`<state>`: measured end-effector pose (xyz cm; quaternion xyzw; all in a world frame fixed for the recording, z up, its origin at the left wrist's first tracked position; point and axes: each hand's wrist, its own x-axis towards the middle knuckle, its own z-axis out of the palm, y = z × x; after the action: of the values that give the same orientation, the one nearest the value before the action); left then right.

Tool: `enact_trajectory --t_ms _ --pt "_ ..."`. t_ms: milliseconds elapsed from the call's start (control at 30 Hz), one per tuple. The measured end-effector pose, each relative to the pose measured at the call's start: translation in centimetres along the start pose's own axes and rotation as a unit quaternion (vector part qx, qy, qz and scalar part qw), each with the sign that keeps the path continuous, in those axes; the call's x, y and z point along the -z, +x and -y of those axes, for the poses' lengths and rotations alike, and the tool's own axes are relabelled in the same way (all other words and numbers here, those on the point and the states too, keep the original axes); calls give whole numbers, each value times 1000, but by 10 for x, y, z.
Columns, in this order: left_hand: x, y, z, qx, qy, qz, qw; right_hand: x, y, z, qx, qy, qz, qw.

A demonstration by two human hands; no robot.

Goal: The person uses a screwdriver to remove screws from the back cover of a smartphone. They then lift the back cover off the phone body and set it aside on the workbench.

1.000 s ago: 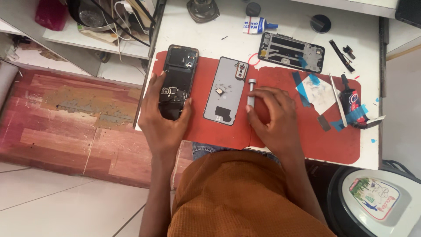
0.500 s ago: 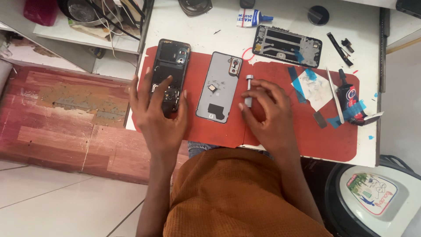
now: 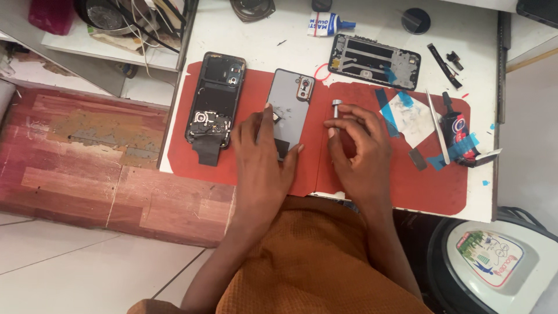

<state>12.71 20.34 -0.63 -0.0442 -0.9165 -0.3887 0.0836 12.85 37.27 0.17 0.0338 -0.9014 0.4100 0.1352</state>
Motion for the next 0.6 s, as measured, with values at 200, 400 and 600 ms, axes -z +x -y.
enact_trajectory --t_ms 200,400,600 --pt "1 11 8 37 -17 25 999 -1 -1 2 0 -11 -1 1000" --pt "5 21 13 72 -22 47 996 -1 -3 5 -14 3 3 1000" --pt "8 15 12 38 -50 48 997 -1 -4 5 -13 4 4 1000"
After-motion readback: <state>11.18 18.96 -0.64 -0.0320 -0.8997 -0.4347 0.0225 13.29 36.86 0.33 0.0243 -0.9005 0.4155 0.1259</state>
